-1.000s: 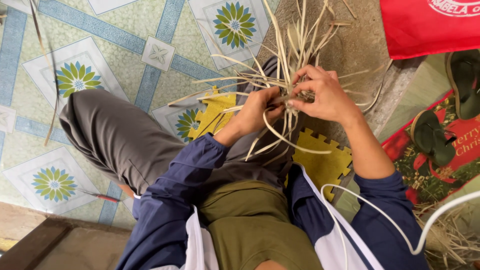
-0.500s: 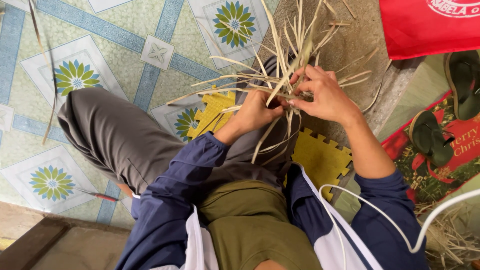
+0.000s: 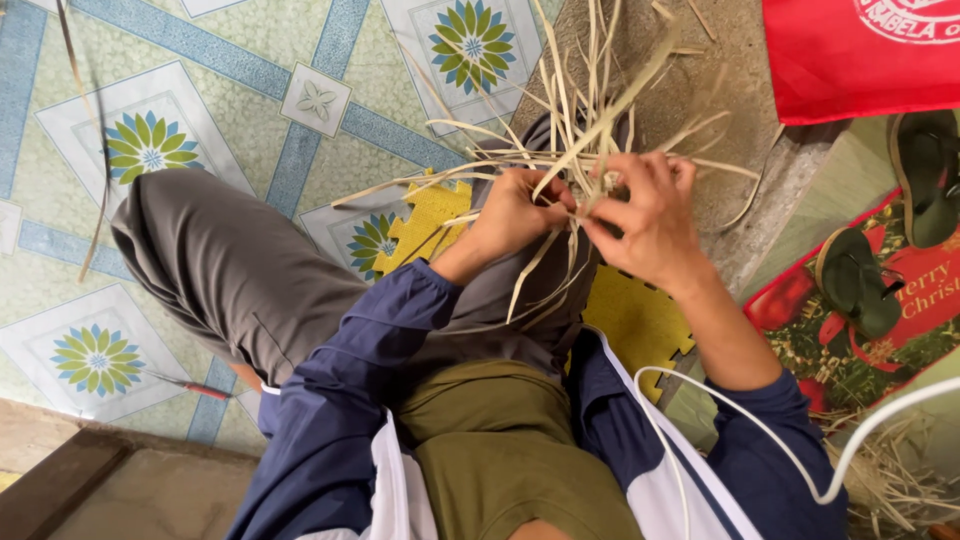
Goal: The person weaves thin strips of dried plant material by hand, aligning them to create a basket or mat base.
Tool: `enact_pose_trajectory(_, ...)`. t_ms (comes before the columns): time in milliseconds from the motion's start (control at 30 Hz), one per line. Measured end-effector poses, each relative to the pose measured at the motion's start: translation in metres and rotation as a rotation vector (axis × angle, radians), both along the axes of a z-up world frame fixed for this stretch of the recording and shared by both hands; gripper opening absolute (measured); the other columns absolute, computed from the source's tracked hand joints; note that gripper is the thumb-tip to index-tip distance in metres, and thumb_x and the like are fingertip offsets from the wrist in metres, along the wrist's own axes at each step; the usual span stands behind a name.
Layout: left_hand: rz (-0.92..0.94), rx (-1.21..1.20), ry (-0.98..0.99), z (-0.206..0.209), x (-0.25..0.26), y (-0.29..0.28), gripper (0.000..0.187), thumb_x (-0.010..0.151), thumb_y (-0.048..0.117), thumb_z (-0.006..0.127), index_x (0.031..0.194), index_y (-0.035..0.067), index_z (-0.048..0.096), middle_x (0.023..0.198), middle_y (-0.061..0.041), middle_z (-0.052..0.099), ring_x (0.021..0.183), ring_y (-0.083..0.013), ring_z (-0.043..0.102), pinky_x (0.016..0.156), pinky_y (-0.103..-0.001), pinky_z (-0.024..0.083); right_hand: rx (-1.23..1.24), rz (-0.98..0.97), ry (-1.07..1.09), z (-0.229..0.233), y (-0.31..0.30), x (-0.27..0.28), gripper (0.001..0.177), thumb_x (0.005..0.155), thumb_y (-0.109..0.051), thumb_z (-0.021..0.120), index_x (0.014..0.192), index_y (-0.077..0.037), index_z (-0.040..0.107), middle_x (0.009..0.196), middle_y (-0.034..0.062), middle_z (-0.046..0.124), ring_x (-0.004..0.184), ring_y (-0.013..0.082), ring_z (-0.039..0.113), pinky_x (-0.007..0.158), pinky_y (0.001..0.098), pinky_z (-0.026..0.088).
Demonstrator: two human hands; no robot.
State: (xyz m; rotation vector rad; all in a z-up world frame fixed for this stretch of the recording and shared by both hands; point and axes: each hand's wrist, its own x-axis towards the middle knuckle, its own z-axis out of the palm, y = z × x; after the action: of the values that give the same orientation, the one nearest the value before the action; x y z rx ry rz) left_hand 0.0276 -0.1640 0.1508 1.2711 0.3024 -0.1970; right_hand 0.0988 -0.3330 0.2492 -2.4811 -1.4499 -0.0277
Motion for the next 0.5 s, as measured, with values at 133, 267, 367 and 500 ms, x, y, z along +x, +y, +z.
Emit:
enact_pose_trajectory(133,0.013,-0.191,0.011,-0.021,-0.001,-0.01,0.012,0.074,-0.002,0.072,0.084,0.002,0.076,0.065,-0.014,0.072,0.057,-0.0177,0.073,0.056,-0.025,0.06,-0.05,0.013,-0.103,-0.001,-0.006,-0.011,0.011,0.083,-0.028,0.081,0.081,-0.022,0.072,0.125,-0.001,0.062,0.106,0.0237,0.054,0.092,0.0473,0.032)
enact_pose_trajectory(267,0.027,-0.213,0.004,-0.021,-0.001,-0.009,0.013,0.074,-0.003,0.069,0.085,-0.001,0.077,0.068,-0.017,0.073,0.062,-0.0206,0.075,0.057,-0.026,0.061,-0.048,0.034,-0.184,-0.005,-0.011,-0.012,0.008,0.083,-0.026,0.08,0.088,-0.026,0.074,0.125,-0.0023,0.062,0.109,0.0244,0.054,0.094,0.0485,0.033)
enact_pose_trajectory(367,0.02,-0.164,-0.015,-0.023,-0.001,-0.011,0.012,0.075,0.002,0.071,0.085,0.002,0.078,0.067,-0.014,0.073,0.063,-0.0172,0.073,0.057,-0.027,0.059,-0.033,0.047,-0.232,-0.006,-0.011,-0.014,0.009,0.085,-0.026,0.08,0.092,-0.027,0.074,0.123,-0.0017,0.063,0.109,0.0248,0.054,0.094,0.0489,0.033)
enact_pose_trajectory(500,0.005,-0.072,0.01,-0.008,0.004,-0.008,0.011,0.073,0.013,0.081,0.083,0.007,0.081,0.065,-0.008,0.073,0.061,-0.0094,0.067,0.056,-0.025,0.055,-0.026,0.043,-0.251,-0.007,-0.014,-0.017,0.005,0.089,-0.027,0.079,0.093,-0.027,0.076,0.122,-0.0027,0.064,0.109,0.0224,0.054,0.094,0.0471,0.031)
